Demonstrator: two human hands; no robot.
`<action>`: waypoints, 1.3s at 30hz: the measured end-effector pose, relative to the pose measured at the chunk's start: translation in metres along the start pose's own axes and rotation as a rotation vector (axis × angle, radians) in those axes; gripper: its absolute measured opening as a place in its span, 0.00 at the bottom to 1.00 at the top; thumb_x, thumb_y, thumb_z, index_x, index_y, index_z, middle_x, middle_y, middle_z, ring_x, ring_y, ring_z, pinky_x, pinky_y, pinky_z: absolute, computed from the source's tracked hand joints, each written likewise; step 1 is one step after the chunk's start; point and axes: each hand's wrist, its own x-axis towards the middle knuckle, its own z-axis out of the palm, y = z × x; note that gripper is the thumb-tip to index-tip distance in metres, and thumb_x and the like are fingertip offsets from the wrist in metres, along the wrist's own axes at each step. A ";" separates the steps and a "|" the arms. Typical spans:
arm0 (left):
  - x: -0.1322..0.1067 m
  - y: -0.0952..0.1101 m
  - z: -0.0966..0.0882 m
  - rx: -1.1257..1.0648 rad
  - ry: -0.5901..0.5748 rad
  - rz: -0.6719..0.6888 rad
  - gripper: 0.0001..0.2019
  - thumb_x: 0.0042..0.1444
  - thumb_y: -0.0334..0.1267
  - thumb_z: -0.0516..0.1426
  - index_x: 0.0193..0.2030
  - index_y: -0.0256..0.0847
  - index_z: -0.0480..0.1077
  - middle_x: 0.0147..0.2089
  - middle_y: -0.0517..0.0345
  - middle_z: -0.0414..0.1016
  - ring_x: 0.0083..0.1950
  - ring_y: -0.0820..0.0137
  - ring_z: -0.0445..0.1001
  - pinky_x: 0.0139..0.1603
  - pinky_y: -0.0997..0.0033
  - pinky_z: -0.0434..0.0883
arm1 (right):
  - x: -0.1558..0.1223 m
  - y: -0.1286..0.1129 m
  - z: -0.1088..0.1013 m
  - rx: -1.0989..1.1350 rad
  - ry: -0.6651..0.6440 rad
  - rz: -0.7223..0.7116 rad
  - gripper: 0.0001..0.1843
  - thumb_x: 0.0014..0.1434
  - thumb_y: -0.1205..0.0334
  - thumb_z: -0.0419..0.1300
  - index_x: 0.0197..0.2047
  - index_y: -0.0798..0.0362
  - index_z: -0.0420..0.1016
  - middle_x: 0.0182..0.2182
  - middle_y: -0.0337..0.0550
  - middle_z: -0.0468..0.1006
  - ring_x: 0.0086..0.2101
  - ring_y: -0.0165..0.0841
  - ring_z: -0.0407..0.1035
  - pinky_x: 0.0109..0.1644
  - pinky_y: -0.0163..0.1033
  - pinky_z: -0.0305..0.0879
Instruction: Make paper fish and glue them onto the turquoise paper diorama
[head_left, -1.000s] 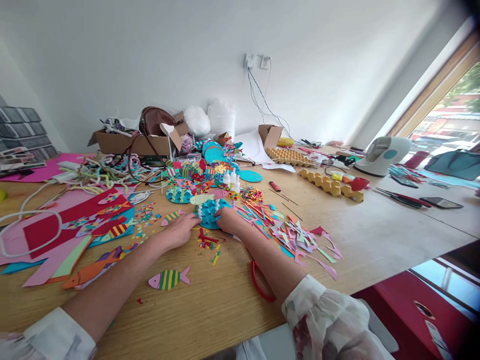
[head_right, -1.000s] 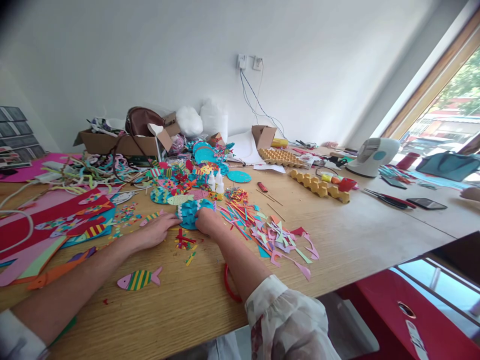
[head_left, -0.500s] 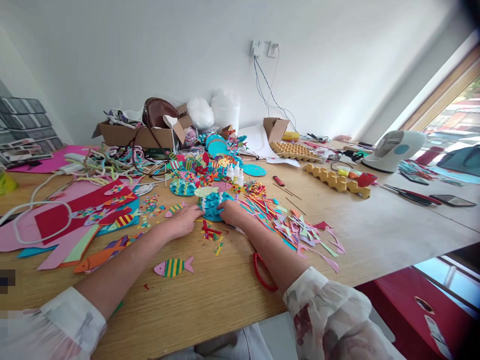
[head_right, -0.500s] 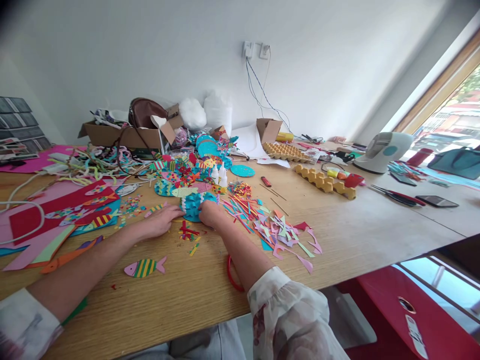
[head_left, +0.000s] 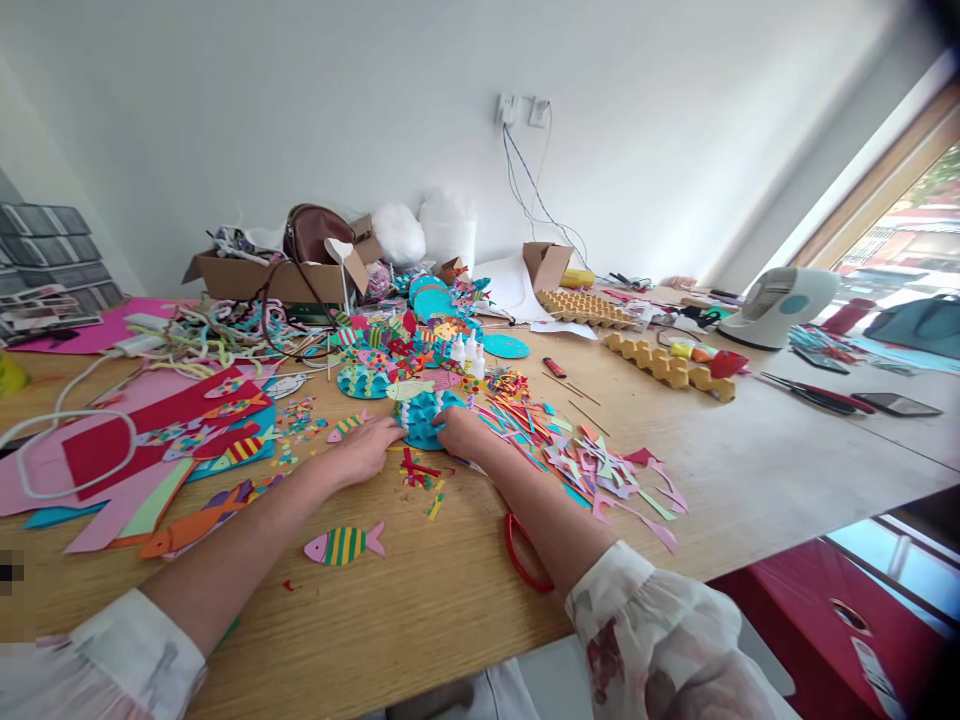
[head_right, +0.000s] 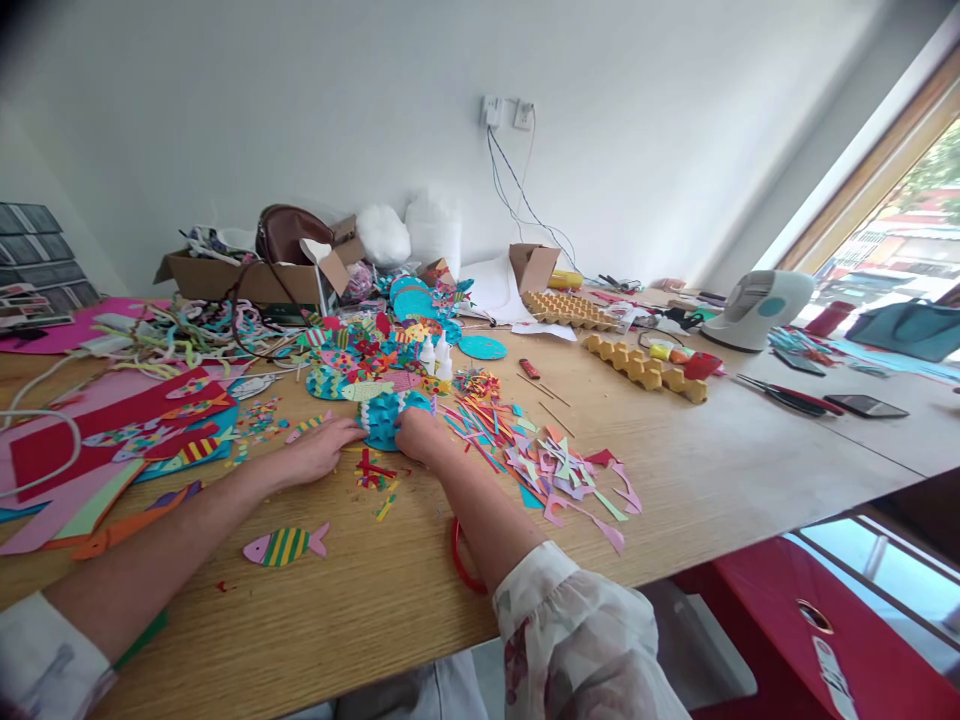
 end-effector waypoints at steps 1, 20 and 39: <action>-0.001 0.002 -0.002 0.003 -0.003 -0.005 0.28 0.44 0.18 0.46 0.52 0.39 0.68 0.53 0.47 0.68 0.55 0.60 0.64 0.57 0.60 0.59 | 0.000 0.000 0.000 -0.001 0.001 0.001 0.21 0.51 0.68 0.54 0.48 0.46 0.74 0.46 0.44 0.76 0.44 0.38 0.70 0.42 0.33 0.63; -0.004 0.009 -0.010 -0.001 -0.014 -0.023 0.28 0.44 0.17 0.46 0.52 0.38 0.69 0.53 0.45 0.68 0.55 0.59 0.65 0.57 0.57 0.60 | 0.004 0.003 0.003 -0.022 -0.013 -0.007 0.21 0.50 0.69 0.54 0.47 0.47 0.75 0.42 0.45 0.78 0.43 0.39 0.71 0.38 0.33 0.63; -0.003 0.006 -0.006 0.013 -0.005 -0.017 0.28 0.44 0.18 0.46 0.52 0.39 0.69 0.53 0.48 0.68 0.56 0.60 0.64 0.56 0.60 0.61 | 0.003 0.003 0.003 -0.021 -0.004 -0.025 0.21 0.49 0.70 0.53 0.46 0.49 0.75 0.42 0.46 0.78 0.43 0.39 0.71 0.38 0.33 0.63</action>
